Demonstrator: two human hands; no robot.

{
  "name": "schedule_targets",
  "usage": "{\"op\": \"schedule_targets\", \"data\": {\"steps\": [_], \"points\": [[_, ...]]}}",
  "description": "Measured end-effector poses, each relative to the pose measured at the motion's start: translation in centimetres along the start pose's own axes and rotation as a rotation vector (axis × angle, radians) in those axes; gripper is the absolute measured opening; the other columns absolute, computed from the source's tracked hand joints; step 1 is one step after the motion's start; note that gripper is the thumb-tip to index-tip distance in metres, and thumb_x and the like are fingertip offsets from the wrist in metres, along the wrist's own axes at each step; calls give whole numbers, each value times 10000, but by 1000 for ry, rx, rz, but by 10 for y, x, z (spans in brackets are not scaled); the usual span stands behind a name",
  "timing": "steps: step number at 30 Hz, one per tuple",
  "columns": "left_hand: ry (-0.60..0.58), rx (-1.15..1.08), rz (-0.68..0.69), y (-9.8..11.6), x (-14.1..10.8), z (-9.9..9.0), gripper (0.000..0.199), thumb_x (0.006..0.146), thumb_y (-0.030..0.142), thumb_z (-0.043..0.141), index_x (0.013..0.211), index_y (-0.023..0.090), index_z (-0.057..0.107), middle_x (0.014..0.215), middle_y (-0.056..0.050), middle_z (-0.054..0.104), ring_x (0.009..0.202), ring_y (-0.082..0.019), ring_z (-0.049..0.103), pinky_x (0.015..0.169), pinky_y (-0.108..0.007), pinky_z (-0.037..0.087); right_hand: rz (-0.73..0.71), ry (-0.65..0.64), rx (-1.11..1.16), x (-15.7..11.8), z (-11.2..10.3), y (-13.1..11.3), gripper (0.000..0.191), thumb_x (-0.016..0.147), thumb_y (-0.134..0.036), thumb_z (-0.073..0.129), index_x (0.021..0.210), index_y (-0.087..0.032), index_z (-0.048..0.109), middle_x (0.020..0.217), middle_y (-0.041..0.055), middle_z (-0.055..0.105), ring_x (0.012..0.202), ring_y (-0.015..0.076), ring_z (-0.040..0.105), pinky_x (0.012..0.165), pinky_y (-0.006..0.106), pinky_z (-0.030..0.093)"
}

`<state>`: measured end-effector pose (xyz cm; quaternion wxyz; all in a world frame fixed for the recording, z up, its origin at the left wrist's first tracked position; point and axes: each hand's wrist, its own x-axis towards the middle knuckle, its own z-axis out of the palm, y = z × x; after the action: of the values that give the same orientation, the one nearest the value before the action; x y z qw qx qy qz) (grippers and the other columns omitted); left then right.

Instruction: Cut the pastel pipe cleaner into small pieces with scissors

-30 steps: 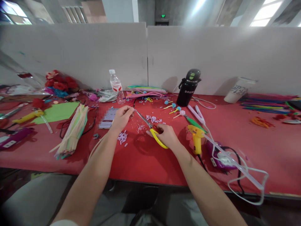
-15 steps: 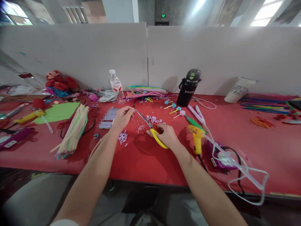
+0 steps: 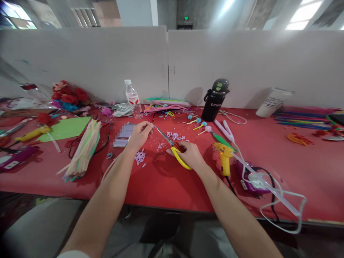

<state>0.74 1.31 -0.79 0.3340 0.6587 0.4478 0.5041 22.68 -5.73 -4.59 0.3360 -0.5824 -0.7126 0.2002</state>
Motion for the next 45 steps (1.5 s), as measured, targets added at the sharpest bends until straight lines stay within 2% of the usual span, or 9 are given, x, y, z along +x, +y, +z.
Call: {"op": "schedule_targets", "data": {"steps": [12, 17, 21, 29, 45], "points": [[17, 48, -15, -4, 1, 0, 242, 833, 326, 515, 648, 174, 542, 572, 25, 500, 534, -108, 471, 506, -231, 337, 0, 35, -38, 0, 3, 0, 553, 688, -649, 653, 590, -198, 349, 547, -46, 309, 526, 96, 274, 473, 251, 192], [47, -4, -20, -6, 4, -2, 216, 832, 317, 507, 673, 178, 552, 559, 28, 482, 503, -105, 447, 481, -227, 322, -7, 46, -1, 0, 2, 0, 516, 723, -640, 626, 612, -200, 380, 557, -42, 320, 530, 100, 276, 472, 252, 207], [1, -40, 6, -4, 3, -2, 242, 849, 370, 525, 716, 174, 572, 610, 10, 532, 550, -113, 485, 507, -226, 352, -10, 55, 11, 0, 2, 2, 520, 738, -642, 617, 614, -200, 372, 565, -43, 311, 542, 100, 270, 481, 249, 203], [-27, -44, 45, 0, 0, -1, 229, 859, 364, 532, 747, 170, 579, 664, -4, 571, 629, -129, 526, 604, -242, 402, -11, 27, -1, 1, 2, 2, 531, 725, -651, 622, 606, -198, 372, 560, -44, 323, 533, 96, 282, 478, 245, 203], [-44, -52, 56, -6, 2, -2, 195, 858, 341, 537, 786, 166, 583, 694, -10, 586, 650, -128, 535, 624, -241, 412, -14, 26, -17, 1, 3, 4, 525, 714, -646, 633, 605, -200, 379, 557, -42, 330, 530, 100, 290, 475, 247, 210]]}}
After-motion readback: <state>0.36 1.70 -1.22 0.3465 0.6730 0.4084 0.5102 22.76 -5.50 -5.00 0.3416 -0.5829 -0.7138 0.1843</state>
